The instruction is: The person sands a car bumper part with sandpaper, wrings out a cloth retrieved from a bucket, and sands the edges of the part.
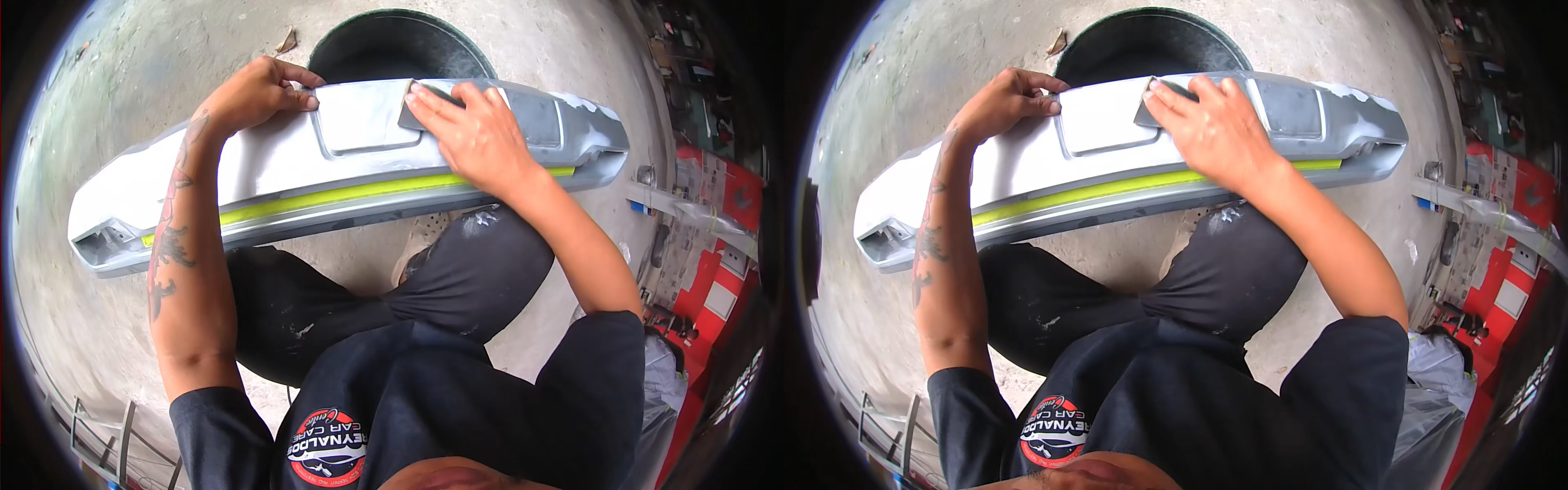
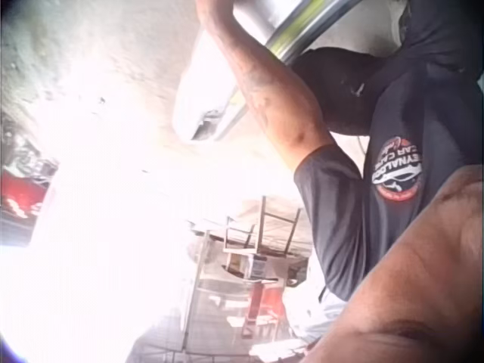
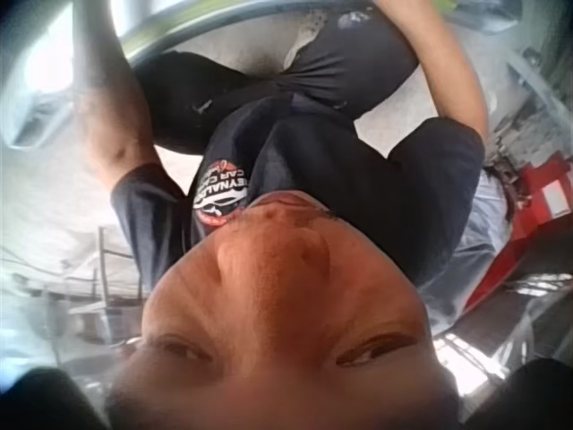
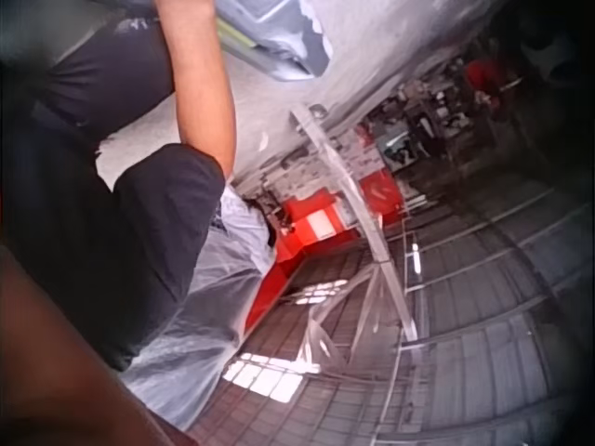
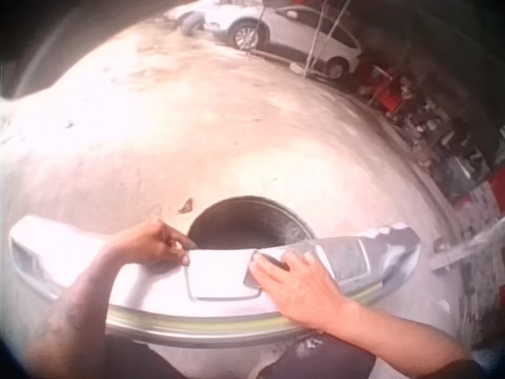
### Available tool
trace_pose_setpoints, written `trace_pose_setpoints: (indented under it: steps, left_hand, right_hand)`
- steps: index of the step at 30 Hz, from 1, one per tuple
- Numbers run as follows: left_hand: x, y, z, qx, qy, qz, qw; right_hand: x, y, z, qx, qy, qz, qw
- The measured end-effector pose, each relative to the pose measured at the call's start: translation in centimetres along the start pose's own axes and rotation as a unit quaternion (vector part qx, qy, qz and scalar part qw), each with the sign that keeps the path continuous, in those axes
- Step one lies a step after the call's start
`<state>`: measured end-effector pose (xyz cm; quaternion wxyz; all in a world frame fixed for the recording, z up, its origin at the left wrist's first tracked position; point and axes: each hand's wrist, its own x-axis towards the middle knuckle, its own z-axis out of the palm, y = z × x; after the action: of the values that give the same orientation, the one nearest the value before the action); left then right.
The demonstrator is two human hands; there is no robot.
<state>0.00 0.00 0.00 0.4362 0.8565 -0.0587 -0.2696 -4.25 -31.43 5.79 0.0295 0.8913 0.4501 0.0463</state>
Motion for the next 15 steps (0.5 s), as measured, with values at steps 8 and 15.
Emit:
trace_pose_setpoints:
  steps: [8, 15]
  left_hand:
    - [-0.3, 0.5, 1.8, -0.034, -0.004, -0.007, 0.999]
    - [0.0, 0.2, 0.5, -0.021, 0.012, -0.005, 1.0]
  right_hand:
    - [-0.6, 1.7, -0.3, -0.029, -0.03, -0.025, 0.999]
    - [-1.7, -0.9, -1.2, -0.001, -0.053, -0.058, 0.997]
